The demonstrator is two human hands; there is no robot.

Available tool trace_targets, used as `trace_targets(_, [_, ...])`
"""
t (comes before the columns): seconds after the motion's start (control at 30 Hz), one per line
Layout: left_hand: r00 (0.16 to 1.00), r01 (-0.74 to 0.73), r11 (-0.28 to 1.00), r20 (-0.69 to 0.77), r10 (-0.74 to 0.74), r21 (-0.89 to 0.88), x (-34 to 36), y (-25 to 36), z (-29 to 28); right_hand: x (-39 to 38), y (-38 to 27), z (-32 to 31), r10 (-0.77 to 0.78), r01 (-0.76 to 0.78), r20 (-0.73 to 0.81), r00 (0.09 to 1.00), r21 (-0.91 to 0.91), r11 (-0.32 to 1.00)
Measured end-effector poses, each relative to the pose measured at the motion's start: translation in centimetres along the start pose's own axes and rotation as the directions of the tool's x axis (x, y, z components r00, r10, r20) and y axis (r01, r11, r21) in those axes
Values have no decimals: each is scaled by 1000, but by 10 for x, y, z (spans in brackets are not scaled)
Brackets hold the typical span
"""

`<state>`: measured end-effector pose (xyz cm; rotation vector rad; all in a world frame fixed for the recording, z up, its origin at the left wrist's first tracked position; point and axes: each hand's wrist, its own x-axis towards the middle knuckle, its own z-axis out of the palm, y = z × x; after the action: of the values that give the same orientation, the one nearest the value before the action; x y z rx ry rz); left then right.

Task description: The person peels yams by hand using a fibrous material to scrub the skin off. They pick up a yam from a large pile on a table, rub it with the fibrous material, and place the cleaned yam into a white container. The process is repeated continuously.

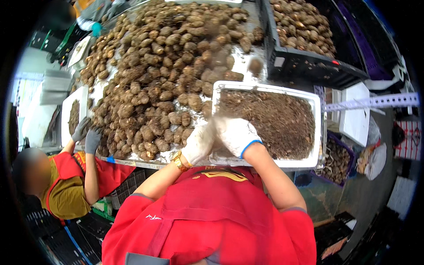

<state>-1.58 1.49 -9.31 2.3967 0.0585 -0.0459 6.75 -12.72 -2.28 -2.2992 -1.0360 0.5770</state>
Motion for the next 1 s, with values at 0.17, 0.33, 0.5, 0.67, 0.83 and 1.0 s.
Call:
trace_targets(0.17, [856, -135, 916, 511, -84, 377, 1, 30, -63, 5, 10, 36, 244, -696, 656, 715, 703, 148])
trace_targets(0.33, [933, 140, 872, 233, -275, 469, -4, 12, -51, 2, 22, 50, 27, -667, 708, 706, 677, -312])
trace_targets(0.5, [973, 131, 797, -79, -219, -589, 9, -13, -51, 5, 21, 49, 473, -240, 51, 880, 906, 349])
trace_targets(0.67, [984, -115, 582, -174, -46, -805, 0, -15, -30, -2, -38, -10, 127, 46, -302, 945, 506, 862])
trace_targets(0.83, [999, 24, -256, 35, -38, -966, 4, 0, -30, -1, -50, 8, 66, 33, -356, 932, 264, 964])
trace_targets(1.0, [947, 296, -452, 321, 22, -841, 5, -7, -69, -11, -25, 13, -23, 44, -405, 914, 42, 998])
